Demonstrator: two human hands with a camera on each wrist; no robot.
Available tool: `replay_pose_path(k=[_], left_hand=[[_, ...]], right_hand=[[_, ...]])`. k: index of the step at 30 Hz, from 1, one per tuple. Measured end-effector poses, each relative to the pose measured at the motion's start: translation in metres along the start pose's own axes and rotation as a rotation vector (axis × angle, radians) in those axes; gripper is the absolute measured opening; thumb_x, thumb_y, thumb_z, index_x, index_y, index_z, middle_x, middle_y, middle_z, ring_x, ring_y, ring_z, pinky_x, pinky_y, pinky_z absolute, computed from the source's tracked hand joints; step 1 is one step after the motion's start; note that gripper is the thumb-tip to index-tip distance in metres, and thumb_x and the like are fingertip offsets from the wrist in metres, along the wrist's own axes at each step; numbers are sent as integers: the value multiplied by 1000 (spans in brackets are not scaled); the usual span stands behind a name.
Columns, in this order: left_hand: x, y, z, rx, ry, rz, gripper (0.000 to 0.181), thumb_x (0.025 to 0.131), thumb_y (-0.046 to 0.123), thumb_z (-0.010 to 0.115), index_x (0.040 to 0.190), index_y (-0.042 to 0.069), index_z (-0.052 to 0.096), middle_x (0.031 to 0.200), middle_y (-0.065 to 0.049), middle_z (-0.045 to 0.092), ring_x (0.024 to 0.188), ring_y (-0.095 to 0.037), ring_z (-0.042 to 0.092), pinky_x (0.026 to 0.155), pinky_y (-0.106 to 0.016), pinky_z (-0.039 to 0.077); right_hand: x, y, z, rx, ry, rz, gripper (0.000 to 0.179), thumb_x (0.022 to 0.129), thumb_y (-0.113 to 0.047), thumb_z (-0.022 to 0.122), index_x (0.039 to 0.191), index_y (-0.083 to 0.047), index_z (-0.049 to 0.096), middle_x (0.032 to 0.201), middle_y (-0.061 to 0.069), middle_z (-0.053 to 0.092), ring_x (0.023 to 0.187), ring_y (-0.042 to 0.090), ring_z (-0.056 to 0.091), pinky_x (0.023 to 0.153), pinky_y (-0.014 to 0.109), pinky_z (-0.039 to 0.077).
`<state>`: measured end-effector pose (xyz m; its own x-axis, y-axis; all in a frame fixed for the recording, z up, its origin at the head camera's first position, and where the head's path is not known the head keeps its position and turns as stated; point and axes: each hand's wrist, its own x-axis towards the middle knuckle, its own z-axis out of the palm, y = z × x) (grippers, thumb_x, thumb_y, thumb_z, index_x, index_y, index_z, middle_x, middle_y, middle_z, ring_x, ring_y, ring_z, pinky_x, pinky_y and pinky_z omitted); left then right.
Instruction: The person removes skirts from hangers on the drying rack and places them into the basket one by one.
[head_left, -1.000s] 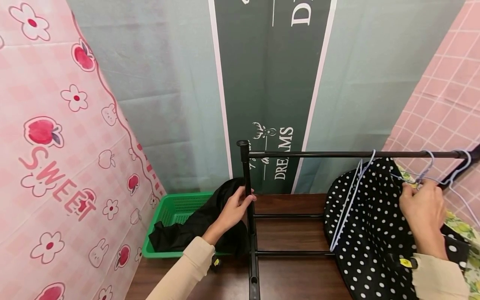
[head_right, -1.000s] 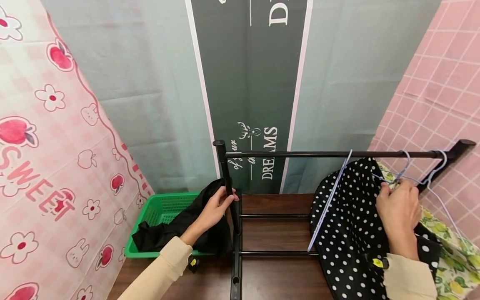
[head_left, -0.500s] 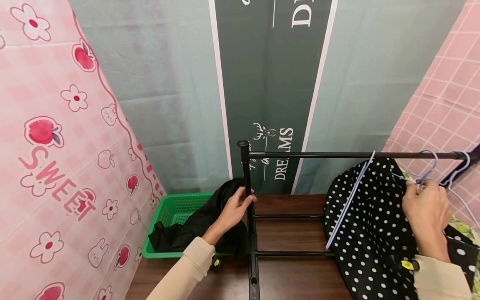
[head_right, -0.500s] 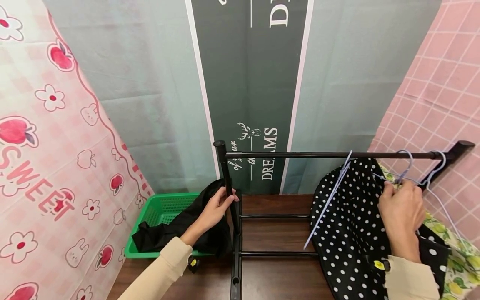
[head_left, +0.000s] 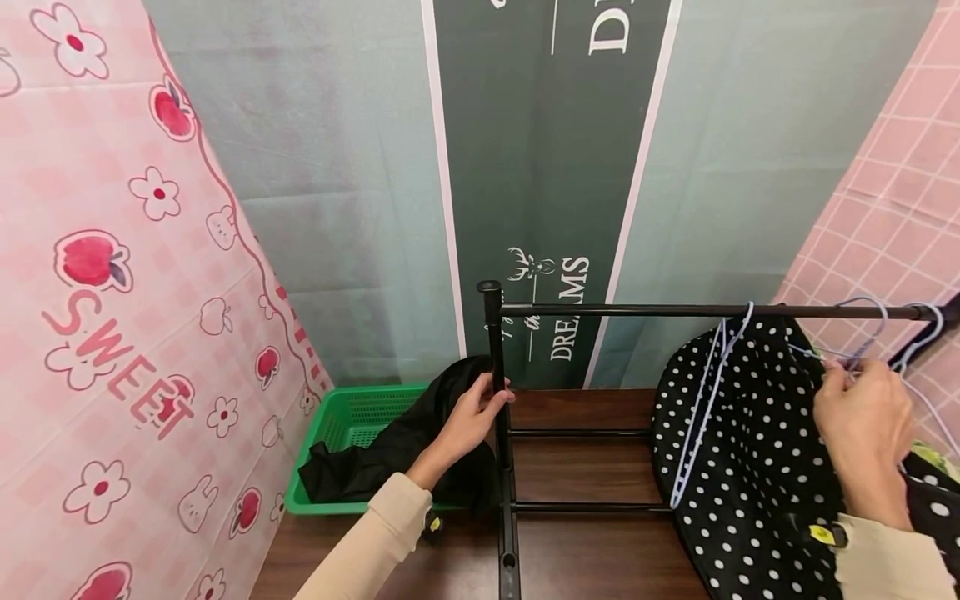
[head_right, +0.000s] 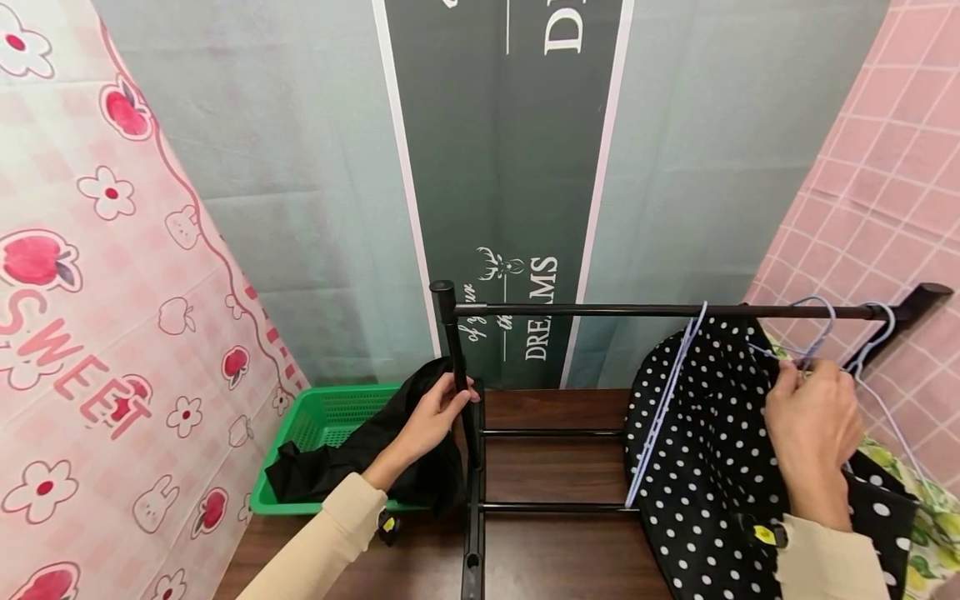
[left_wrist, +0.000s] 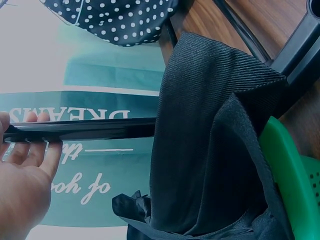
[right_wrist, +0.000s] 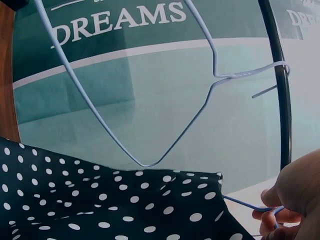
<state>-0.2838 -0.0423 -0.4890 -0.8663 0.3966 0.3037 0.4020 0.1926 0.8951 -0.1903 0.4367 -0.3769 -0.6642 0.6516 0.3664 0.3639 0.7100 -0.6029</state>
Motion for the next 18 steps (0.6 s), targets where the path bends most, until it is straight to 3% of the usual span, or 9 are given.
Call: replay_pose_path(k=[11,18], left_hand=[[-2,2,-1,-5,1,12,32,113,24,54,141,9,58,124,-13,73,121,-29,72,107,-47,55],[-2,1,-1,-12,1,21,31,114,23,54,141,8,58,125,-14,73,122,-28,72,106,-46,55]], right_hand=[[-8,-6,-7,7,128,-28,44,109,-27,46,118,13,61,123,41,59,106,69,50,73,72,32],[-11,-8,-12,2,154,-23,44,107,-29,47,115,12,62,119,41,60,103,68,51,62,63,27]])
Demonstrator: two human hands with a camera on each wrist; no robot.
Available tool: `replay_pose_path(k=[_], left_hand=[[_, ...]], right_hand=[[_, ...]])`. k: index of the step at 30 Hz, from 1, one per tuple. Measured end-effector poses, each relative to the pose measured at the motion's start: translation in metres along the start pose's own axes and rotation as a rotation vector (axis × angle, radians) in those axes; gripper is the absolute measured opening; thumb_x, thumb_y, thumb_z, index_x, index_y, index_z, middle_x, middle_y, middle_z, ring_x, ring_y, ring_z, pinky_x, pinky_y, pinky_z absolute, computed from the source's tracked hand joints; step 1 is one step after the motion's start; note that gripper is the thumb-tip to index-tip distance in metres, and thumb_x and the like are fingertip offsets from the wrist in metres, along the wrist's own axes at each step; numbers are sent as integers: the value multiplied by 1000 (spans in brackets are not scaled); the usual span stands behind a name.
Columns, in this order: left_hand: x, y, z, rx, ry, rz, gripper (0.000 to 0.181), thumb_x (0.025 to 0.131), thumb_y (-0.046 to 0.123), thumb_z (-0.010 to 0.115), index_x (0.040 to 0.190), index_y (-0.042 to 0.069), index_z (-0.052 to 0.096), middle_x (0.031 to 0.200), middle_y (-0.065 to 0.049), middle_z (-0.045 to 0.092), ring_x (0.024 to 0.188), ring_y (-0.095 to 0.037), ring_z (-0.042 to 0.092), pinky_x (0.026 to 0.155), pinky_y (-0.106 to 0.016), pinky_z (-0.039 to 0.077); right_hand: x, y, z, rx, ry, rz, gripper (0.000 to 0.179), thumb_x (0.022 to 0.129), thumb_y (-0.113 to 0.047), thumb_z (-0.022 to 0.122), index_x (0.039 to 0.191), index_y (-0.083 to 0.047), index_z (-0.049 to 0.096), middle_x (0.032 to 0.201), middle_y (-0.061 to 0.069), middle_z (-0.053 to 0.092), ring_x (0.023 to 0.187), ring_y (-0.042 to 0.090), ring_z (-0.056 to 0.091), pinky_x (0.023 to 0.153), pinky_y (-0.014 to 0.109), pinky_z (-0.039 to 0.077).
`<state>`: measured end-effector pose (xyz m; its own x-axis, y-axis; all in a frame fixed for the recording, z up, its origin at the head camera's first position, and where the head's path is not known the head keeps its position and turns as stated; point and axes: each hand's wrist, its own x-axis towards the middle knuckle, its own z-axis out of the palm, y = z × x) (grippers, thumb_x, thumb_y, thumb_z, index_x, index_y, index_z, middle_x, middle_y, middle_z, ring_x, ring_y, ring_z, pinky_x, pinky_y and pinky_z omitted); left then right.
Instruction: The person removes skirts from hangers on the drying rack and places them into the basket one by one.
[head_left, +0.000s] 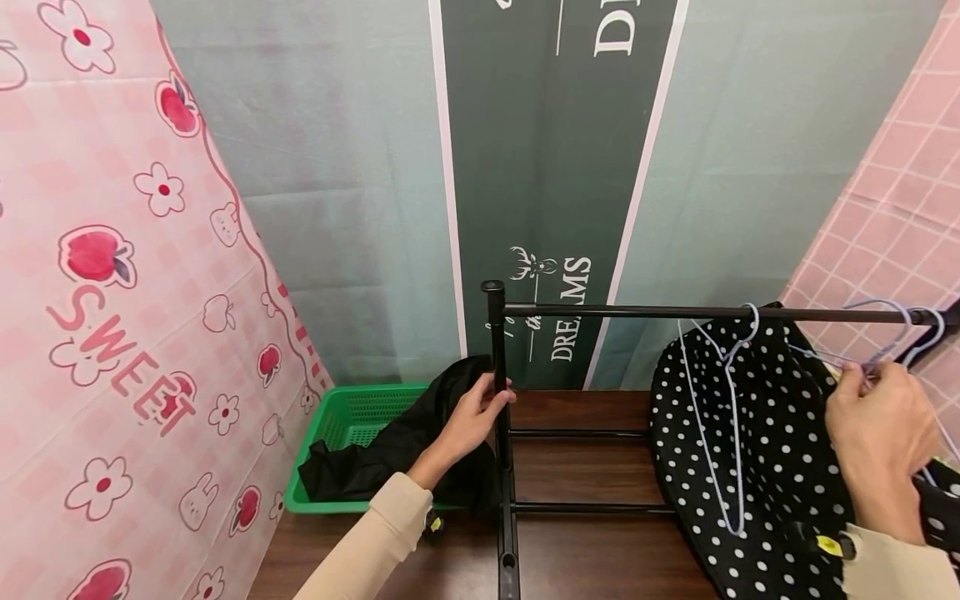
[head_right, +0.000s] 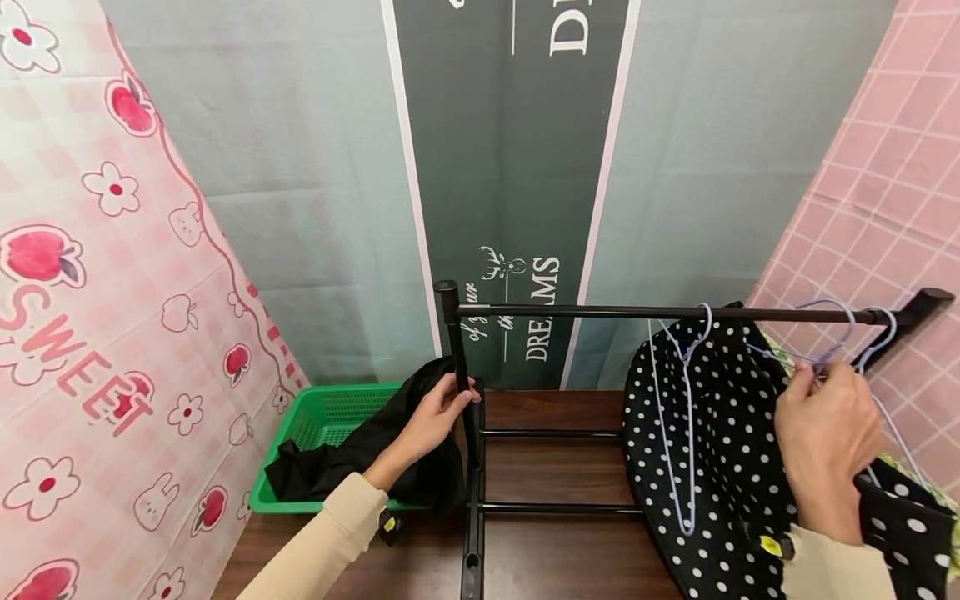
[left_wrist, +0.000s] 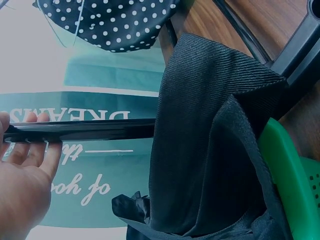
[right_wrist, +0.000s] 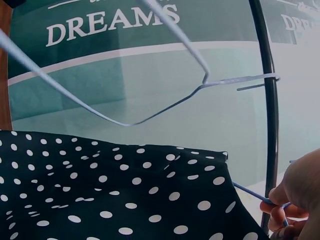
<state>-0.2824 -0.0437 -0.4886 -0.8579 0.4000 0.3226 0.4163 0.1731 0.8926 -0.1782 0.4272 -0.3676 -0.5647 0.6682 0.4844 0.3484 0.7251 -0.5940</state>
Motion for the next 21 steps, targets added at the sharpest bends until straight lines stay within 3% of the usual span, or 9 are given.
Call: replay_pose_path(k=[9,21], left_hand=[[-1,1,0,8,-2,-8,32,114,25,53,141,9,58,125,-13,73,122,-28,72,106,-43,55],[-2,0,-2,-1,-13,-14,32,114,27,53,140,10,58,125,-12,73,122,-27,72,106,-46,55]], right_hand=[[-3,-11,-7,40,100,-80,42,106,-27,51,107,14,63,112,41,60,103,66,51,70,63,24],[-4,-15,-8,65,146,-155,41,104,-28,53,103,10,68,110,39,64,101,64,54,68,63,26]])
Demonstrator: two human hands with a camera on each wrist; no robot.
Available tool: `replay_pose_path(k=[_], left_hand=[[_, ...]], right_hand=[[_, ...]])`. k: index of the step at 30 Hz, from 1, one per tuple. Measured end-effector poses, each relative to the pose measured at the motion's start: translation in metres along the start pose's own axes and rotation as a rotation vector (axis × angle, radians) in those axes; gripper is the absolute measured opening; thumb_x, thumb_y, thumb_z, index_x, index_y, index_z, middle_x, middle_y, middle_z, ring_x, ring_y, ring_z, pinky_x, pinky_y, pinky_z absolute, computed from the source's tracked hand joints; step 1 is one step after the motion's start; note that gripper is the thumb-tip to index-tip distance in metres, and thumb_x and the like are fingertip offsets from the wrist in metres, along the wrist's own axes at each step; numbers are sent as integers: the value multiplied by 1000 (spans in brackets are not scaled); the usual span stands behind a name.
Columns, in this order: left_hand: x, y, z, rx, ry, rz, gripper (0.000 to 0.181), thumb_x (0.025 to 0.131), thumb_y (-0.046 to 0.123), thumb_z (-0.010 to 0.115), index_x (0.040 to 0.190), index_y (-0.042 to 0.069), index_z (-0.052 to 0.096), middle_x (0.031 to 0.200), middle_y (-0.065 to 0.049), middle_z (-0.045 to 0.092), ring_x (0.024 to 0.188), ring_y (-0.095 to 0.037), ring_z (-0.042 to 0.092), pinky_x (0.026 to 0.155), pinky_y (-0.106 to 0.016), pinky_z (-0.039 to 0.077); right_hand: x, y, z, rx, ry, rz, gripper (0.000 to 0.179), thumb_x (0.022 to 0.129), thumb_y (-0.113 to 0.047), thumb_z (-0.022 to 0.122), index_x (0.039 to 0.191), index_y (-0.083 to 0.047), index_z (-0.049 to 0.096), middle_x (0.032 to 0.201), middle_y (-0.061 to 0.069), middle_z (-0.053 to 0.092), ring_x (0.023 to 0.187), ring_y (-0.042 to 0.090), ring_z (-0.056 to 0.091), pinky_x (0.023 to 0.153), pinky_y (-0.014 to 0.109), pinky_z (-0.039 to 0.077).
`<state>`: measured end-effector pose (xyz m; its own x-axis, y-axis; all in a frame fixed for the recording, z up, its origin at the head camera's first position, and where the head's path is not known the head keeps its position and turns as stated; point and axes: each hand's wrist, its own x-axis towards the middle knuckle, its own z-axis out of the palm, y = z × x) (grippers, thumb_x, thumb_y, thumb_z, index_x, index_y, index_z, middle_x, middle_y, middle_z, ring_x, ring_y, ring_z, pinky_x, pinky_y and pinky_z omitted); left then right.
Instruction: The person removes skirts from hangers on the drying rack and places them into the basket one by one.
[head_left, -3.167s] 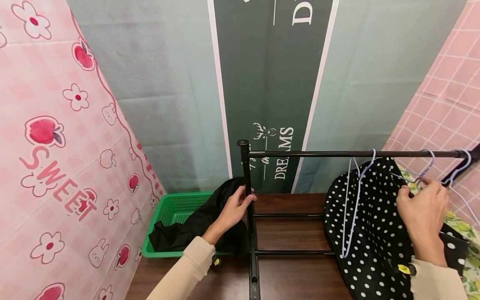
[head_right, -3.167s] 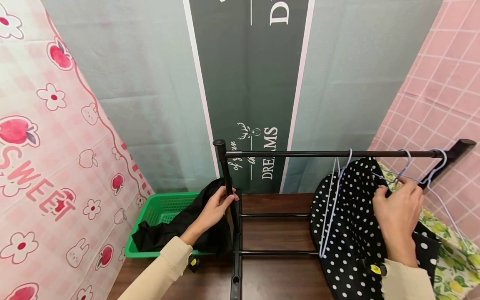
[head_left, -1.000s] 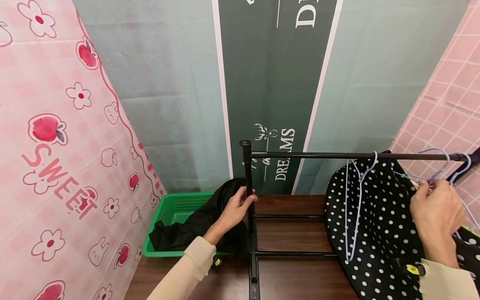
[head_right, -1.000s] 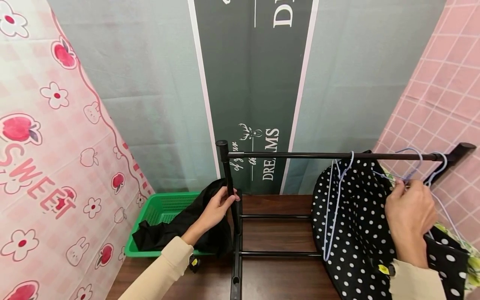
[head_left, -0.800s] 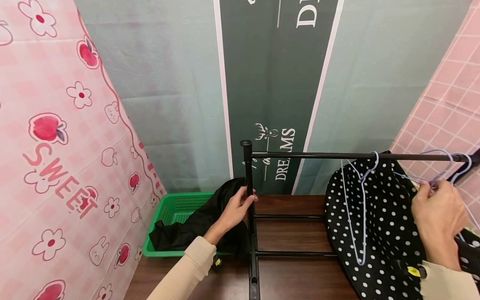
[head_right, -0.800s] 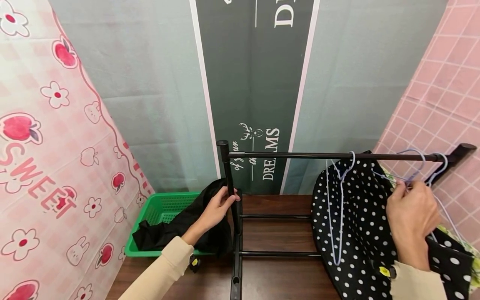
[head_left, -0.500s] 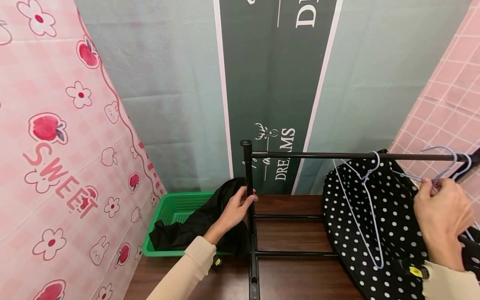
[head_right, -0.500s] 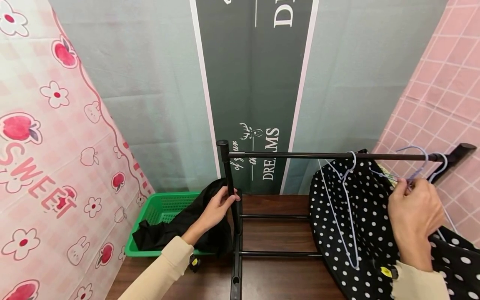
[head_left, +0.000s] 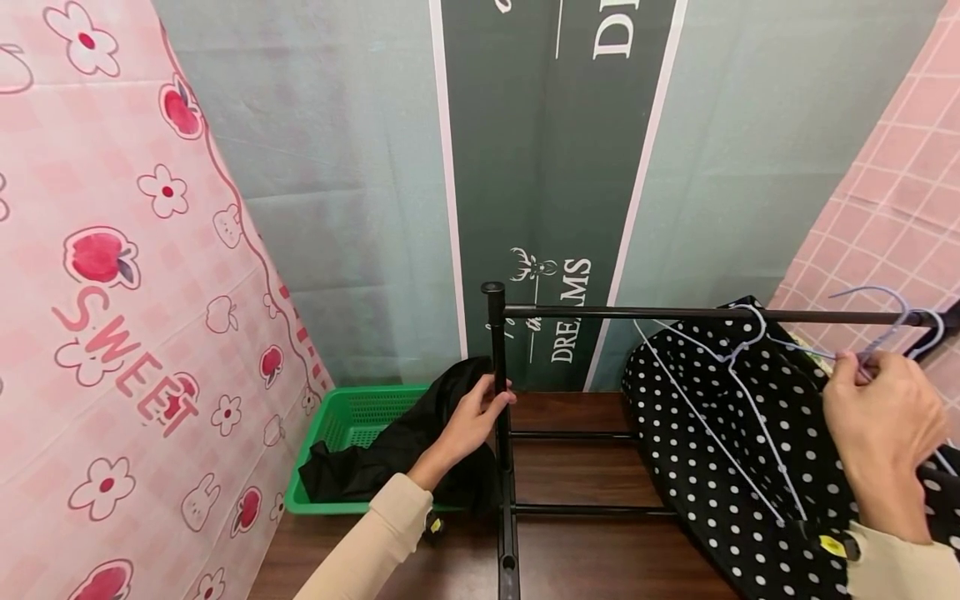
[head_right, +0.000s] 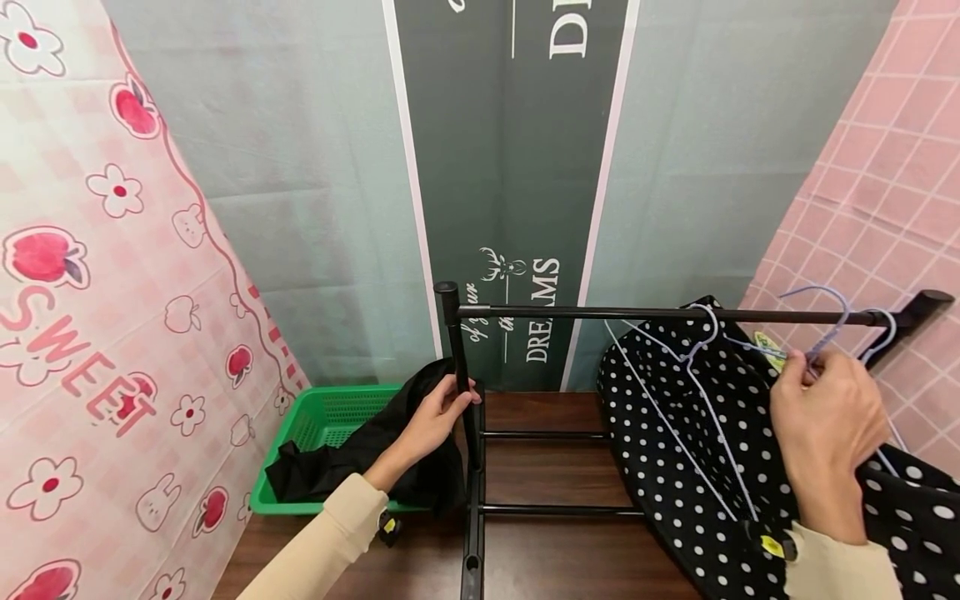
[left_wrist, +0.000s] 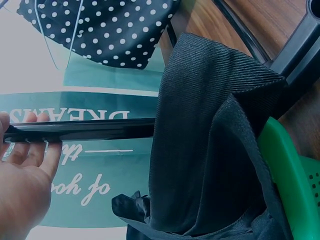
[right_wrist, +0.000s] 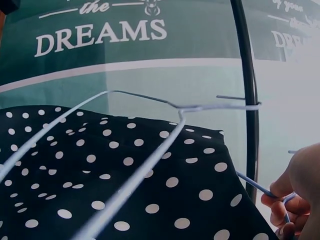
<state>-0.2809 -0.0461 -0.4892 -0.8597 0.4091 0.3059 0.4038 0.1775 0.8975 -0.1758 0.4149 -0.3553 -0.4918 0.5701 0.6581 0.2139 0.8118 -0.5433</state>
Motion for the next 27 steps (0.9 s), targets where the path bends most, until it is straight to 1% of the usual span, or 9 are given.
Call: replay_pose_path(k=[7,11,14,18,24,27], left_hand=[[-1,1,0,-7,-4,4,33,114,27,53,141,10,58,126,-12,72,123,-27,72,107,-47,54],[-1,1,-1,-12,-6,6,33,114,26,53,141,9,57,127,-14,72,124,-30,71,107,-45,54],[-1,1,-1,-11,-5,11,33,114,26,52,141,9,57,127,-15,72,123,-31,71,106,-43,55],[0,2,-1,-7,-2,19,32,114,26,52,141,9,57,127,-13,72,123,-28,71,105,-40,55],[0,2,-1,-3,2,19,31,114,26,52,140,10,57,126,-13,72,122,-27,71,105,-41,56],[0,1,-2,-11,0,12,32,114,27,52,141,10,57,126,-13,72,122,-27,71,104,-40,56]], right_hand=[[-3,-12,-3,9,31,-60,37,101,-27,55,91,6,67,97,37,64,89,64,54,61,61,24],[-5,-18,-5,16,33,-81,35,99,-27,55,83,3,65,90,34,63,83,64,53,58,58,23],[-6,-23,-6,25,31,-94,35,99,-27,56,85,4,66,91,34,64,84,63,53,58,59,23],[-9,-30,-7,41,36,-130,34,99,-27,60,91,5,69,94,34,67,86,63,55,59,61,25],[-12,-41,-9,55,41,-190,33,98,-25,61,87,5,69,87,33,65,78,62,54,56,58,25],[-14,-44,-10,59,35,-205,33,99,-24,61,88,6,69,87,33,65,79,62,55,57,59,26]])
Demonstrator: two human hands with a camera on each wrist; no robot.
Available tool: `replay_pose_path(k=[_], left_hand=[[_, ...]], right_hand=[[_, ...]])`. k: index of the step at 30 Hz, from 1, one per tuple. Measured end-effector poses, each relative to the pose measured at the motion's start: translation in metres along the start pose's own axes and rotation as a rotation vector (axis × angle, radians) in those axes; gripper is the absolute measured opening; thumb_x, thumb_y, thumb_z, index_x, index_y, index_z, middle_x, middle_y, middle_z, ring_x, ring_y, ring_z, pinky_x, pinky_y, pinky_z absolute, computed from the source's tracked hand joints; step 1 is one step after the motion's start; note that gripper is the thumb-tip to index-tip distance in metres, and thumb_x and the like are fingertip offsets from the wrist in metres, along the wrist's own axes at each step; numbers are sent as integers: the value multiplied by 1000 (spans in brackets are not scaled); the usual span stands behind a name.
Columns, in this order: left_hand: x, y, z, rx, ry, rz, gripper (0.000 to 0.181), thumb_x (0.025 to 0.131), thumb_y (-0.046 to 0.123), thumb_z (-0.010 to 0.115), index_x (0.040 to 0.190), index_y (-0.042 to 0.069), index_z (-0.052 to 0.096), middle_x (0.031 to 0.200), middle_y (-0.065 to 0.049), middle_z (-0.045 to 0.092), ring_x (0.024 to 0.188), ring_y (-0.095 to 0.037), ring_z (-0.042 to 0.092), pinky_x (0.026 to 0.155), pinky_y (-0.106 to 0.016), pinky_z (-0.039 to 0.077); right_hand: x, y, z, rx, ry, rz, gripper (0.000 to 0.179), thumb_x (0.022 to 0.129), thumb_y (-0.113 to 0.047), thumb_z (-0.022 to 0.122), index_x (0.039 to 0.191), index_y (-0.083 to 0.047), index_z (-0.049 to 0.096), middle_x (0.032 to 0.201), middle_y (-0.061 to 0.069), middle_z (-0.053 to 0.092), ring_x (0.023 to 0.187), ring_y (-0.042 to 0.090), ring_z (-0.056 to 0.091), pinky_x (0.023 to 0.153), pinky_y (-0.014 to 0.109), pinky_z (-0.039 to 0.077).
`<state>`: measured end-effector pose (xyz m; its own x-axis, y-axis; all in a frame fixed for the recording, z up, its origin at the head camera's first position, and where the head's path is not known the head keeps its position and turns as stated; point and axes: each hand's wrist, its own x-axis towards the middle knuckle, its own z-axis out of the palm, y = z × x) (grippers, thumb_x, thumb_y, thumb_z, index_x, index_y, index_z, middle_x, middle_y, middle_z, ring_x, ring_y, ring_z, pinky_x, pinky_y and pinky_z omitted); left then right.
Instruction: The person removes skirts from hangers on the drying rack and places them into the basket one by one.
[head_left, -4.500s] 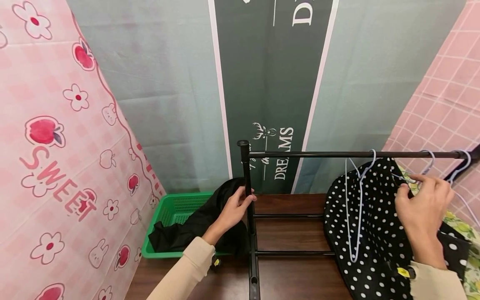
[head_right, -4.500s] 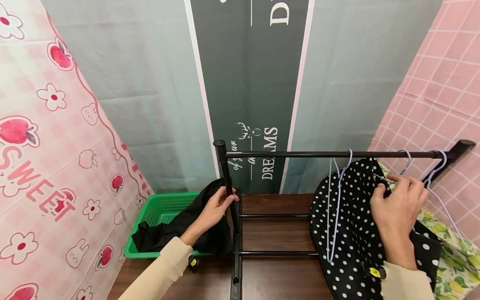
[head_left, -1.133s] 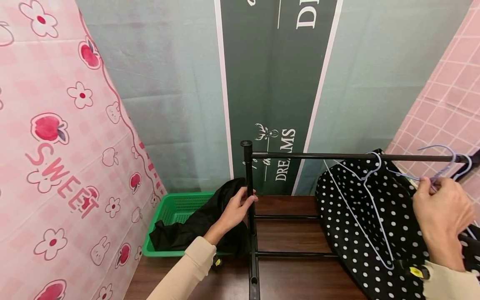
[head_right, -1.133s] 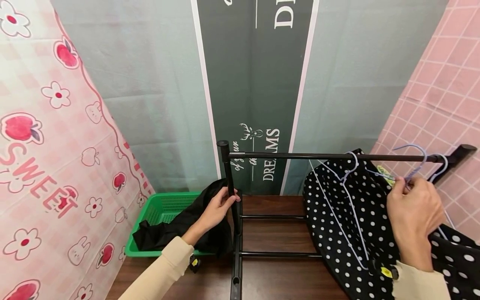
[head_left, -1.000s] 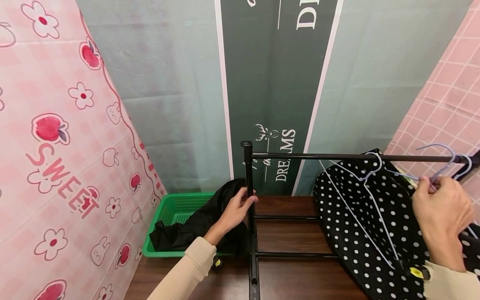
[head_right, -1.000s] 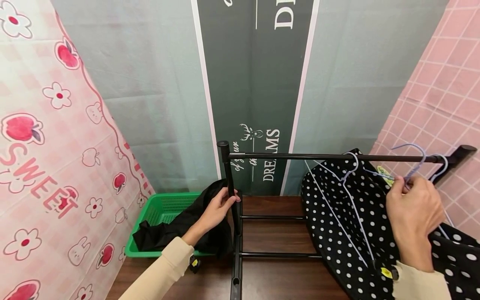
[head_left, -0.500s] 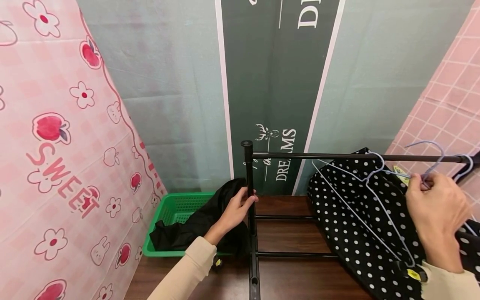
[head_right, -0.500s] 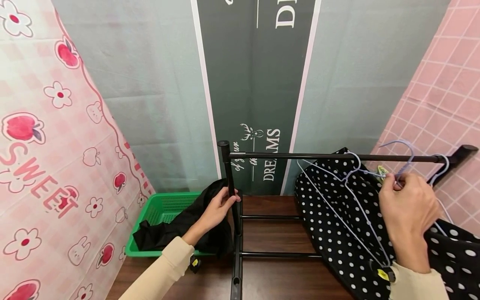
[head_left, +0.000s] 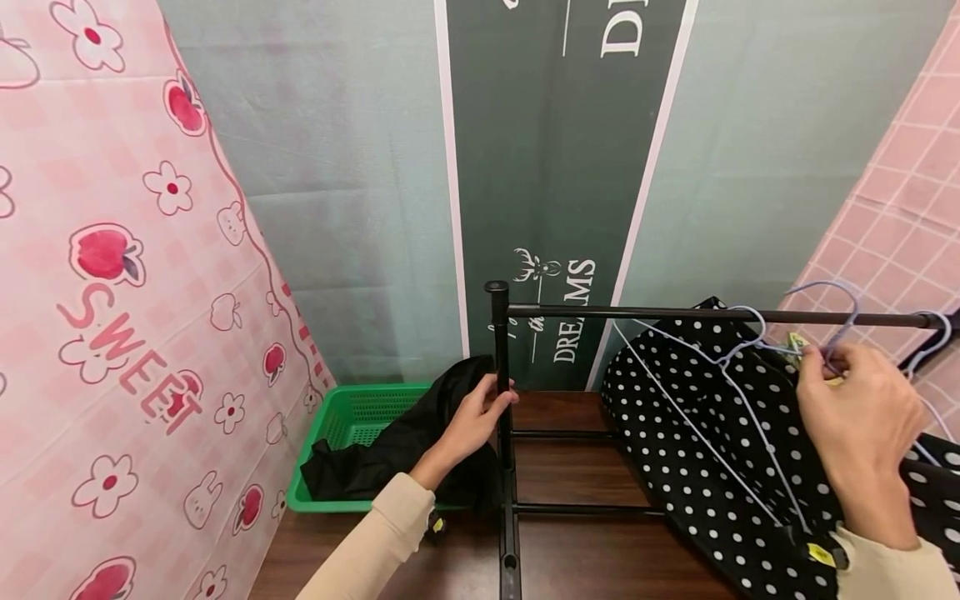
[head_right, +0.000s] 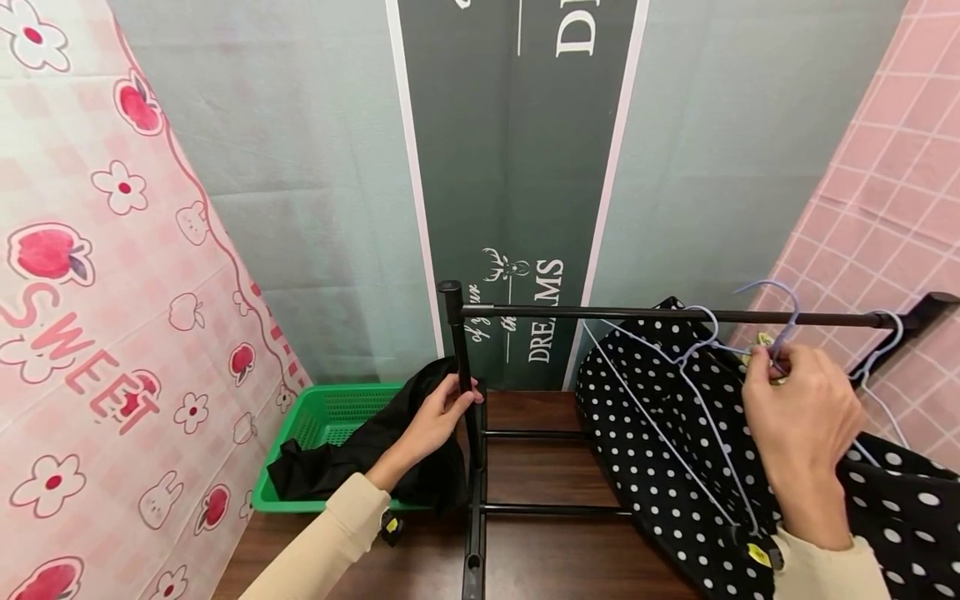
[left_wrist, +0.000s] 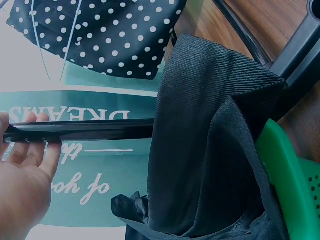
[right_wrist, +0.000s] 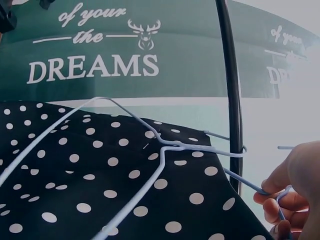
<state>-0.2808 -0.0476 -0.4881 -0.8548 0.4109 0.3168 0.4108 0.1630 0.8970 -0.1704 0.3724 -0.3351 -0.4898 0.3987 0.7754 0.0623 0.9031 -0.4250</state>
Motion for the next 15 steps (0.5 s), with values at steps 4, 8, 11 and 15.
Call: replay_pose_path(k=[4,8,11,15], left_hand=[[-1,0,0,-9,1,-6,32,114,27,52,141,10,57,126,-14,72,122,-28,71,104,-39,55],[-1,1,1,-10,6,-3,31,114,25,53,140,9,58,125,-14,73,121,-28,72,103,-39,55],[-1,1,2,-9,8,0,31,113,24,54,140,9,58,125,-14,73,121,-29,72,104,-41,55],[-1,1,2,-7,8,3,31,114,24,54,140,9,58,125,-14,73,122,-29,71,104,-42,55]], right_hand=[[-3,-1,0,9,1,-15,34,99,-25,62,89,6,70,90,33,68,79,62,57,58,61,27],[-6,-4,1,29,6,-36,33,98,-25,63,89,5,71,91,31,70,79,60,59,58,61,29],[-7,-6,1,40,0,-47,31,98,-25,63,87,4,70,89,30,70,80,58,59,60,61,30],[-8,-10,1,45,-10,-70,30,98,-24,64,85,2,70,87,28,69,79,58,59,60,61,30]])
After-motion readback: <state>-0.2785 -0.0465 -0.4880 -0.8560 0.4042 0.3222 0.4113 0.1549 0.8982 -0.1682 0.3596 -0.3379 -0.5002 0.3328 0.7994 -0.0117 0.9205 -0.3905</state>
